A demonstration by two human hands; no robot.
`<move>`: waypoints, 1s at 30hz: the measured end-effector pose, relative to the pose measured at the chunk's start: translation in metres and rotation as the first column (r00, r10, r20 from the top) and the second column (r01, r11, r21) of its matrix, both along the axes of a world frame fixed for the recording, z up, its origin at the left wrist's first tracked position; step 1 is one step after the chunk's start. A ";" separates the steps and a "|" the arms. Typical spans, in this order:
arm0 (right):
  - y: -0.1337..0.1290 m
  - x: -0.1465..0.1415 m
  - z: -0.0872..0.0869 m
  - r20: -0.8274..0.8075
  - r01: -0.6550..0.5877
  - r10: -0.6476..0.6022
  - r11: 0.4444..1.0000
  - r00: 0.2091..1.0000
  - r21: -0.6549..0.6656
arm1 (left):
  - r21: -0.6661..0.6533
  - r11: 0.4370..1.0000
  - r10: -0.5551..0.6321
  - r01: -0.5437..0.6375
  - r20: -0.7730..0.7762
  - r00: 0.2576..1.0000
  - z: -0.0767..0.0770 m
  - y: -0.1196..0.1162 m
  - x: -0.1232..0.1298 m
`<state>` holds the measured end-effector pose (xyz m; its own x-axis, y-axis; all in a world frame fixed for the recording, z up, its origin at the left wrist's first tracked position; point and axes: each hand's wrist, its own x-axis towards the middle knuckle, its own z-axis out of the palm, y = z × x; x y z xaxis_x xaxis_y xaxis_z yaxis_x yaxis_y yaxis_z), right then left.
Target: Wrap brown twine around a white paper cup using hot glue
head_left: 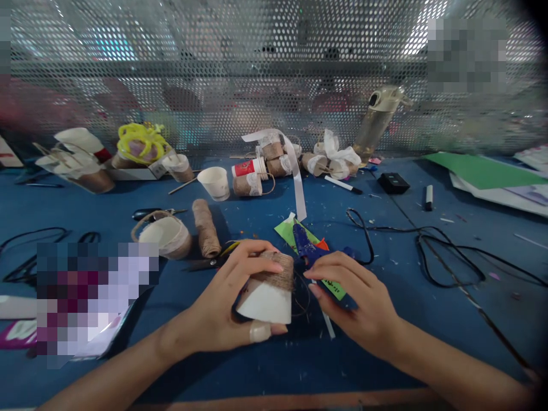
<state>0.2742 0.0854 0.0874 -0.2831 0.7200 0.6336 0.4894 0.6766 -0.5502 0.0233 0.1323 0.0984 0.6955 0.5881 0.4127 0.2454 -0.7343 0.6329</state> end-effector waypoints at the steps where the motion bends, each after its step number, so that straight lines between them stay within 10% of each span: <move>1: 0.001 0.000 0.000 0.027 -0.007 0.007 1.000 1.000 0.026 | 0.009 1.000 -0.002 0.003 -0.012 1.000 0.000 -0.001 0.001; 30: -0.006 0.004 -0.006 0.368 -0.054 -0.065 0.951 0.928 0.304 | -0.157 0.985 0.065 -0.068 -0.026 0.998 -0.006 -0.011 0.013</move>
<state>0.2780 0.0797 0.0815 -0.5359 0.5119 0.6714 0.6207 0.7779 -0.0977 0.0367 0.1215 0.0927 0.6601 0.6898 0.2975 0.3044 -0.6077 0.7335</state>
